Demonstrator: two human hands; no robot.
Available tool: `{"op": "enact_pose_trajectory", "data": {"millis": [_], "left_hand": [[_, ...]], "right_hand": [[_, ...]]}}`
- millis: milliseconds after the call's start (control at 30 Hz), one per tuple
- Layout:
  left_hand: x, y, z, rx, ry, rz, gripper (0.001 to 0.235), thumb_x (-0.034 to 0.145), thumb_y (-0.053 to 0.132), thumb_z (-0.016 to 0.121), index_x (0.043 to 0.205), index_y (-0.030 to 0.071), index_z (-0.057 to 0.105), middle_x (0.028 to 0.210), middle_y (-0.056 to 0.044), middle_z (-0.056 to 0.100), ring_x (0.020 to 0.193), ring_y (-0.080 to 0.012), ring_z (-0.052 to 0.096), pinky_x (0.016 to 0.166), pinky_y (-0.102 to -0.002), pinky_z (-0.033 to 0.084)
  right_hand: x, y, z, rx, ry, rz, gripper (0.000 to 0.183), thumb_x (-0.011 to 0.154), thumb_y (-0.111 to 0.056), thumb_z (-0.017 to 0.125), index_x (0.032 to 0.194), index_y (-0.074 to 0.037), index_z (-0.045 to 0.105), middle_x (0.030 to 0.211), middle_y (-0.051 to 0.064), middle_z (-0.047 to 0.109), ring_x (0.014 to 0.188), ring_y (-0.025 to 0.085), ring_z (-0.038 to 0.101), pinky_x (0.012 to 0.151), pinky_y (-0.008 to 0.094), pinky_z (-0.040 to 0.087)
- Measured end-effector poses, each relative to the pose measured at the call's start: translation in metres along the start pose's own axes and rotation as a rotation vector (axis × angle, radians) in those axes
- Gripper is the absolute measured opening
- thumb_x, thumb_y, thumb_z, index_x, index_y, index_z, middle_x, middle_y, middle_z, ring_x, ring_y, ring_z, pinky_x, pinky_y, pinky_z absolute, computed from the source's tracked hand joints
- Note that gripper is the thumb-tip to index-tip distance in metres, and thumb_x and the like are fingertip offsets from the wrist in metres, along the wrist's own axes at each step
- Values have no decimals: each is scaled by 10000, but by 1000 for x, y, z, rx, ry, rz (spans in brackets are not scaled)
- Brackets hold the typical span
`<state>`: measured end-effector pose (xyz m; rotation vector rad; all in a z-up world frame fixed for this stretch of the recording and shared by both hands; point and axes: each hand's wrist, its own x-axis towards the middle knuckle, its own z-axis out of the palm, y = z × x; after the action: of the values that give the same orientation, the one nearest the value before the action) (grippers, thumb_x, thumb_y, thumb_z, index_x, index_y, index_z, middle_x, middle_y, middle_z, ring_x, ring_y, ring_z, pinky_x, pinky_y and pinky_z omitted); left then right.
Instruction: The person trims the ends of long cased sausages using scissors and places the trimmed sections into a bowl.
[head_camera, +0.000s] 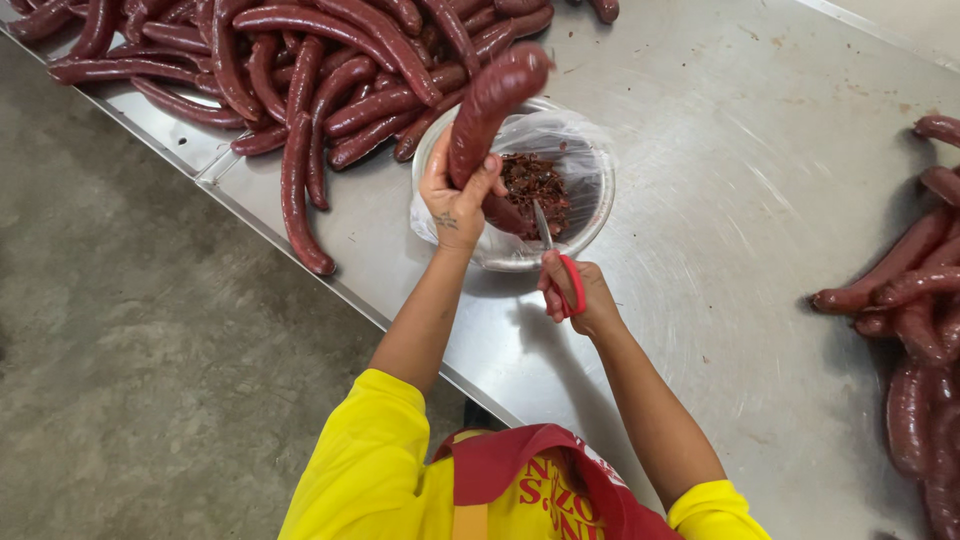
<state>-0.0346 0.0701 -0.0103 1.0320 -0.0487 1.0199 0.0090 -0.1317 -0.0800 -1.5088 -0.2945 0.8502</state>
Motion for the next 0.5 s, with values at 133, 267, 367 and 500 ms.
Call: {"op": "enact_pose_trajectory", "data": {"millis": [133, 267, 367, 500], "left_hand": [[3, 13, -12, 108, 95, -214, 516, 926, 96, 760, 1389, 2, 552, 828, -55, 660, 574, -114, 581, 498, -274, 505], [-44, 19, -40, 151, 89, -646, 320, 964, 205, 720, 1189, 23, 583, 658, -51, 581, 454, -143, 557, 396, -307, 480], [-89, 9, -55, 98, 86, -759, 359, 940, 235, 716, 1228, 47, 614, 674, -44, 588, 456, -139, 557, 404, -314, 497], [-124, 5, -68, -98, 83, -926, 357, 954, 230, 701, 1246, 71, 573, 681, -55, 577, 460, -145, 553, 421, -319, 497]], "right_hand": [[5, -1, -7, 64, 38, -51, 565, 1022, -507, 598, 733, -23, 624, 498, 70, 511, 365, 149, 487, 373, 287, 434], [-1, -10, -9, -81, 14, -120, 537, 1001, -549, 516, 828, -56, 643, 555, 56, 580, 447, 128, 533, 428, 271, 444], [-5, -15, -3, -300, 31, -196, 522, 963, -573, 565, 924, -61, 663, 634, 57, 613, 568, 130, 569, 533, 278, 457], [-12, -16, 10, -528, 154, -229, 612, 911, -630, 641, 982, -24, 677, 808, 73, 677, 773, 185, 633, 718, 320, 521]]}}
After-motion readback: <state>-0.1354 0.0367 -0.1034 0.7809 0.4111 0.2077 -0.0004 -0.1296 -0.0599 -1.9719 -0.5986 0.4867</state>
